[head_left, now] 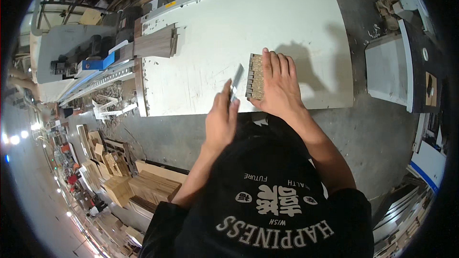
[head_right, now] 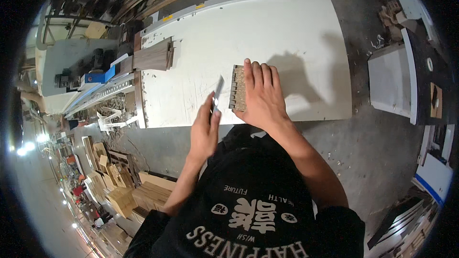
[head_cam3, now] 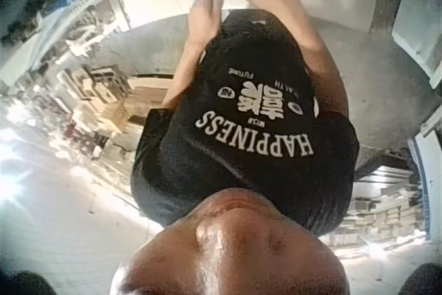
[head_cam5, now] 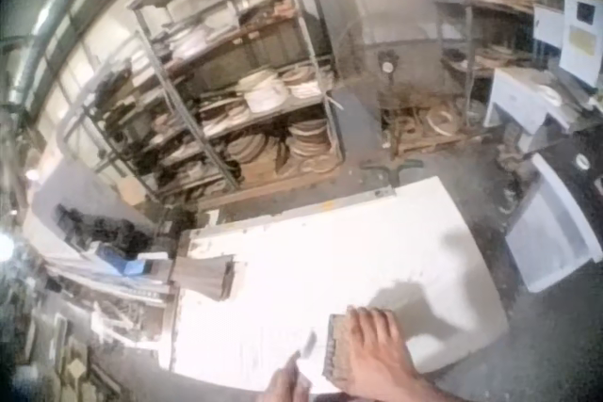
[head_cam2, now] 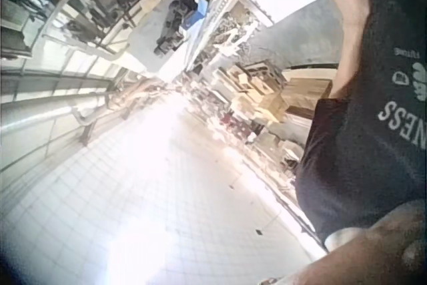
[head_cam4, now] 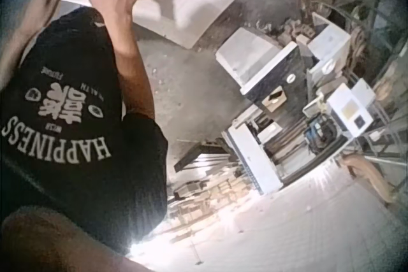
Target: The recorder prepares and stacks wood panels, using a utility knife to trim excess material from the edges.
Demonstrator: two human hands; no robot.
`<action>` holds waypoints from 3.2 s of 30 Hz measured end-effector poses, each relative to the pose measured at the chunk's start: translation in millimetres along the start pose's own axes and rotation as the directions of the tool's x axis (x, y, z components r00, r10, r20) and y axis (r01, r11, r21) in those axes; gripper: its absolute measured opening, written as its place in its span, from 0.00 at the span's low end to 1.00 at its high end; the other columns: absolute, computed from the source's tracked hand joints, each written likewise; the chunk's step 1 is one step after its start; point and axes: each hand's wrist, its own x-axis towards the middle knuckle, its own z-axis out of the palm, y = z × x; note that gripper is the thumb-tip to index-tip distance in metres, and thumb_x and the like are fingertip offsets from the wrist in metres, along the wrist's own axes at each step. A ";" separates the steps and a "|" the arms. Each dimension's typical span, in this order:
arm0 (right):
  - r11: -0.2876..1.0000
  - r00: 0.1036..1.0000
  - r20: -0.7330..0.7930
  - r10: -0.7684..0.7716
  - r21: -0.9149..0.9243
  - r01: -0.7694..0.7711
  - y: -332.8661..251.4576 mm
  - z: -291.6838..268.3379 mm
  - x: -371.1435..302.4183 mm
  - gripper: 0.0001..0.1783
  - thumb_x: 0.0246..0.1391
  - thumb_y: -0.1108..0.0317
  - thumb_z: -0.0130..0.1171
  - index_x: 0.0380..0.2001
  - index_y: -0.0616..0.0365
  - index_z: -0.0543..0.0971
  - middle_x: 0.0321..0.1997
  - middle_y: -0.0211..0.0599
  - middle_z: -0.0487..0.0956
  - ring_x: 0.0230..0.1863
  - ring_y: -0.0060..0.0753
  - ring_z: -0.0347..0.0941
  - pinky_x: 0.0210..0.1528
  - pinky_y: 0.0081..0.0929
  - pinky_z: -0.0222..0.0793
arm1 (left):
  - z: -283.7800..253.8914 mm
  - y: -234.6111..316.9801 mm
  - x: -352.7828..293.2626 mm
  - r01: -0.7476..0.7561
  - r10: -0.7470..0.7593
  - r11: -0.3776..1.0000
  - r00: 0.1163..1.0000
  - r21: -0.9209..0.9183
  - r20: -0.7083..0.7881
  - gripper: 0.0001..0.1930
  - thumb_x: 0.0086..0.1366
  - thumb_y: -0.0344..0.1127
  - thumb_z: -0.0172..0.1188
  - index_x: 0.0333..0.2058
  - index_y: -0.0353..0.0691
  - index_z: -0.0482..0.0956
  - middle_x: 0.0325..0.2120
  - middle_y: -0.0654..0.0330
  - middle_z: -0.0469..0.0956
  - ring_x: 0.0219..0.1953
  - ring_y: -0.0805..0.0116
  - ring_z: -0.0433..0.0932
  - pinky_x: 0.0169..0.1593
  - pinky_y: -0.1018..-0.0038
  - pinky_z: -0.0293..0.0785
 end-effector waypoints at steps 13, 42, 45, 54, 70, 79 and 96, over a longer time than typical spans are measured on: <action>0.999 0.999 -0.016 -0.030 -0.013 0.030 1.1 0.8 3.7 0.77 0.29 0.56 0.86 0.78 0.69 0.49 0.70 0.60 0.65 0.72 0.61 0.60 0.78 0.58 0.49 | -0.7 17.8 -34.6 0.082 -0.162 0.945 0.958 0.316 0.235 0.29 0.79 0.43 0.55 0.75 0.55 0.64 0.33 0.52 0.75 0.30 0.48 0.80 0.33 0.55 0.77; 0.998 0.998 -0.040 -0.058 0.008 0.059 -2.3 0.7 -5.8 0.72 0.36 0.50 0.83 0.79 0.59 0.53 0.66 0.64 0.66 0.68 0.63 0.63 0.74 0.62 0.51 | -7.4 -14.1 36.8 -0.155 0.070 0.900 0.974 0.408 0.216 0.23 0.80 0.49 0.50 0.70 0.62 0.71 0.27 0.54 0.77 0.25 0.51 0.82 0.28 0.57 0.77; 0.999 0.998 -0.039 -0.049 0.018 0.050 -2.6 1.0 -6.4 0.72 0.36 0.51 0.83 0.80 0.58 0.52 0.67 0.64 0.66 0.68 0.63 0.63 0.74 0.62 0.51 | -6.6 -13.9 44.0 -0.175 0.081 0.898 0.968 0.403 0.238 0.23 0.80 0.48 0.50 0.71 0.62 0.71 0.27 0.54 0.77 0.25 0.51 0.82 0.28 0.57 0.77; 0.999 0.998 -0.039 -0.041 0.009 0.041 -0.7 3.2 -9.0 0.72 0.36 0.51 0.84 0.80 0.57 0.51 0.67 0.64 0.66 0.68 0.63 0.63 0.75 0.62 0.52 | -7.1 -12.4 72.9 -0.189 0.088 0.895 0.963 0.404 0.255 0.23 0.81 0.52 0.48 0.70 0.65 0.71 0.29 0.53 0.80 0.26 0.50 0.84 0.28 0.56 0.80; 0.993 0.999 -0.019 -0.042 -0.115 0.039 -17.1 -1.4 -13.2 0.66 0.38 0.43 0.82 0.74 0.67 0.62 0.66 0.60 0.67 0.67 0.59 0.63 0.74 0.57 0.53 | 28.9 -101.6 132.4 -0.068 -0.041 0.910 0.967 0.410 0.251 0.23 0.81 0.54 0.44 0.70 0.63 0.70 0.39 0.45 0.84 0.40 0.39 0.86 0.43 0.45 0.82; 0.980 0.999 0.007 -0.039 -0.194 0.040 -16.9 -1.4 -9.0 0.68 0.37 0.40 0.81 0.75 0.64 0.61 0.66 0.58 0.66 0.69 0.58 0.62 0.76 0.58 0.53 | 85.8 -237.7 83.0 -0.041 -0.140 0.873 0.933 0.486 0.330 0.34 0.79 0.57 0.48 0.76 0.50 0.61 0.57 0.43 0.77 0.62 0.44 0.76 0.65 0.43 0.69; 0.974 0.985 0.172 0.004 -0.225 0.036 -50.2 10.3 -21.4 0.61 0.50 0.49 0.76 0.81 0.50 0.53 0.82 0.62 0.50 0.81 0.72 0.45 0.82 0.67 0.41 | 112.2 -142.6 104.5 -0.384 0.535 0.831 0.749 -0.402 0.390 0.73 0.38 0.50 0.85 0.75 0.26 0.47 0.70 0.32 0.61 0.72 0.36 0.62 0.75 0.55 0.63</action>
